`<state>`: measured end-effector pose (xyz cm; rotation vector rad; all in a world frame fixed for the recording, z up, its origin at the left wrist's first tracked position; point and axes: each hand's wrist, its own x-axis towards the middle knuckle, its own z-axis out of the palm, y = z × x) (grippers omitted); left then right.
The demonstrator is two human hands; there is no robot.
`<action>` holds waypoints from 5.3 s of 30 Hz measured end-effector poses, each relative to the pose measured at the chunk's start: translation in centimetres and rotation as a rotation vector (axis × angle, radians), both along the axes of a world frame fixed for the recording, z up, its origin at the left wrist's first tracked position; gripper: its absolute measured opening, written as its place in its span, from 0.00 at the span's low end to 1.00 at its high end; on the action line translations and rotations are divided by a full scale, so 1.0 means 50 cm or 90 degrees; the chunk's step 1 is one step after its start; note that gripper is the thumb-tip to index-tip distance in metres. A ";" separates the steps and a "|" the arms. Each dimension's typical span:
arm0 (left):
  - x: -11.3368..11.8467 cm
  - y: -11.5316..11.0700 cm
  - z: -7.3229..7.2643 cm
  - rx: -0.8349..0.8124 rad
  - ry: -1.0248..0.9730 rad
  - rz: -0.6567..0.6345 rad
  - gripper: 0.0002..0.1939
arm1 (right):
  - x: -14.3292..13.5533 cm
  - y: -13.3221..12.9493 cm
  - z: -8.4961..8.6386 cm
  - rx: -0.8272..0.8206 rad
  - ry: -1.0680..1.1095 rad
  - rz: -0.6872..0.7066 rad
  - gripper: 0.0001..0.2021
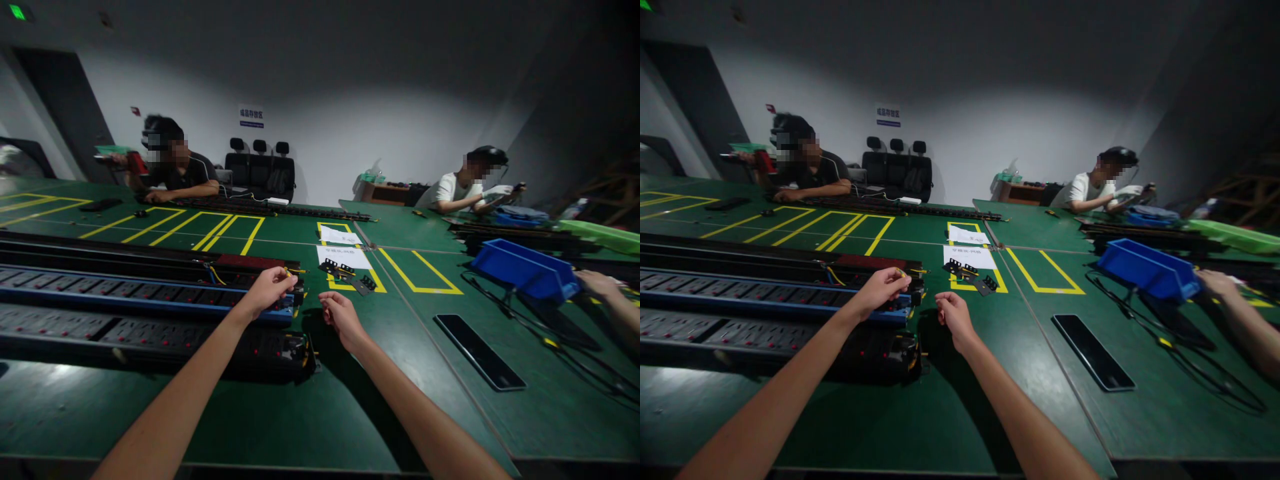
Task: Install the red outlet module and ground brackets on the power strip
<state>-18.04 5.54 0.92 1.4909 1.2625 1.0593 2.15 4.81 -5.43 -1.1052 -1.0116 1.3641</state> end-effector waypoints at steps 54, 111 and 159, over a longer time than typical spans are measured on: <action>-0.002 -0.002 -0.025 0.222 0.358 -0.079 0.10 | 0.001 -0.002 -0.001 0.000 -0.004 0.006 0.13; -0.001 -0.009 -0.021 0.296 0.397 -0.105 0.07 | 0.001 -0.003 0.003 0.008 -0.028 0.015 0.13; -0.001 -0.007 -0.011 0.286 0.413 0.041 0.13 | -0.001 -0.005 0.006 0.002 -0.025 0.017 0.13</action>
